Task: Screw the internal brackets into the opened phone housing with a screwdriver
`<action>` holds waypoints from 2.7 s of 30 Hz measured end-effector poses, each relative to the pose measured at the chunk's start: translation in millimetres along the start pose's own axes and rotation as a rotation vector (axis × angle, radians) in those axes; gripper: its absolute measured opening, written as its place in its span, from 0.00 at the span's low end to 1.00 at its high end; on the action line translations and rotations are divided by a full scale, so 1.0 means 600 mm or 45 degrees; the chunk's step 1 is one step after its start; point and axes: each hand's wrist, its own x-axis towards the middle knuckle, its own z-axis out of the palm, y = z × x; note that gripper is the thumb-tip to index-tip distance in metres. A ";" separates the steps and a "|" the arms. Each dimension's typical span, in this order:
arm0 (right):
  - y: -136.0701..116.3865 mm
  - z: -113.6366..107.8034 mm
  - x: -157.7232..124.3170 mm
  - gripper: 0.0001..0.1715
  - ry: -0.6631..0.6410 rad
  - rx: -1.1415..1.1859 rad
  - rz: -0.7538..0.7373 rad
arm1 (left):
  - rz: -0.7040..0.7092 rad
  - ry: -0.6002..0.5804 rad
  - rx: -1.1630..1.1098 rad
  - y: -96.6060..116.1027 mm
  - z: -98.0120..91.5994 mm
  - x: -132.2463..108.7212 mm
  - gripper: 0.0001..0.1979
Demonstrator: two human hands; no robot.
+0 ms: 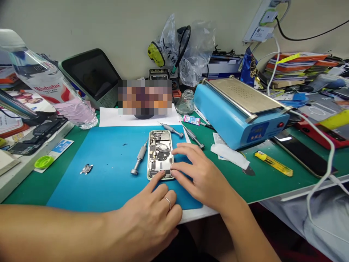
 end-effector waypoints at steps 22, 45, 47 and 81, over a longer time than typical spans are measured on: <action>0.003 0.003 -0.002 0.13 -0.062 0.029 -0.071 | -0.001 0.203 0.152 -0.002 0.026 0.009 0.16; 0.002 0.007 0.000 0.12 -0.055 0.003 -0.085 | -0.030 0.403 0.260 -0.002 0.049 0.014 0.16; 0.002 0.008 0.000 0.12 -0.048 0.005 -0.080 | -0.033 0.418 0.253 -0.002 0.050 0.014 0.15; 0.008 0.009 -0.004 0.13 -0.089 -0.016 -0.101 | -0.075 0.528 0.232 -0.002 0.046 0.020 0.15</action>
